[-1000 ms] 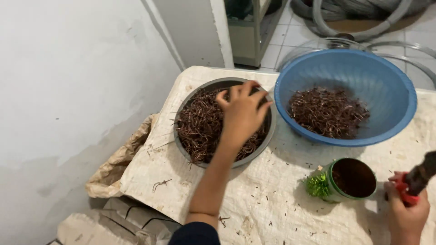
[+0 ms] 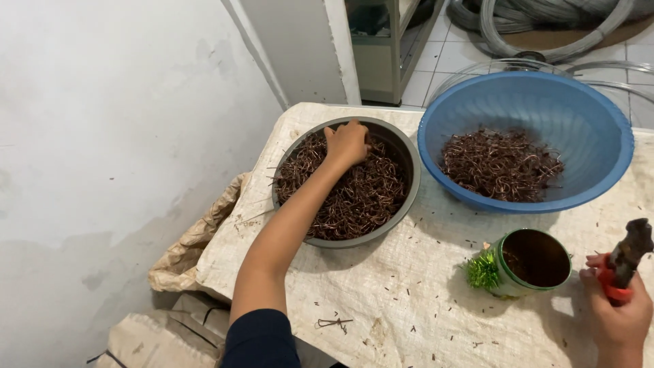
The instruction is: Sorting and cutting small wire pieces from a bowl into a basket and a cup using pliers
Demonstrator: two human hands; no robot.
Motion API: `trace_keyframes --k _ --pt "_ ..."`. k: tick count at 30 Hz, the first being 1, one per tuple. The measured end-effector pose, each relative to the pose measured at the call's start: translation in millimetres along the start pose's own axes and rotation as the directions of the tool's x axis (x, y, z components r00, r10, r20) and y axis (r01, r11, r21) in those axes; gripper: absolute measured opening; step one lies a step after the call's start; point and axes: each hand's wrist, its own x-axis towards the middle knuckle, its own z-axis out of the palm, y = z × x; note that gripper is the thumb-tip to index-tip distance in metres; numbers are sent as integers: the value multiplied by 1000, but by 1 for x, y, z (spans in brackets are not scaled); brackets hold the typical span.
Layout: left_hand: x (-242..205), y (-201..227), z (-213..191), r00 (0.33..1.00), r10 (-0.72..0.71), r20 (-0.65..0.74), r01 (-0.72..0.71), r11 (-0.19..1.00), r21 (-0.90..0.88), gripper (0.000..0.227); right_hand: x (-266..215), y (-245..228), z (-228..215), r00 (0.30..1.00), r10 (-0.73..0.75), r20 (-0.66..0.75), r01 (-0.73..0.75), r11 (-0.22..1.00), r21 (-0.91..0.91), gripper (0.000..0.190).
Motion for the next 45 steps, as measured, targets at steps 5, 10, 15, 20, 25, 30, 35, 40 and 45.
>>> trace_keyframes --k 5,10,15,20,25,30,35,40,45 --pt "1 -10 6 962 140 -233 -158 986 -59 25 -3 -7 0 1000 -2 -11 1 999 -47 14" --pt "8 -17 7 905 185 -384 -221 974 -53 14 -2 0 1 1000 -16 -12 16 1000 -15 17" --pt "29 -32 29 859 210 -468 -229 973 16 16 -4 -14 1 995 95 -30 -97 993 -61 22" --pt "34 -33 34 756 449 -476 -186 845 502 29 -1 -13 0 999 51 -11 -52 993 -101 21" --pt "24 -26 24 733 576 -361 -178 675 716 12 0 -10 1 1000 1 -2 -1 998 -69 17" --pt "18 -27 14 778 572 -260 -257 667 699 22 -2 -15 1 1000 8 0 -8 993 -117 20" --pt "9 -19 -3 866 477 -152 -363 806 467 60 -3 -26 1 997 70 26 -68 993 -93 24" --pt "6 -17 -12 837 493 -236 -452 867 208 9 -4 -20 2 995 98 15 -95 989 -111 22" --pt "-12 -1 -29 859 464 -214 -463 884 58 13 -4 -27 2 984 180 4 -178 974 -140 26"
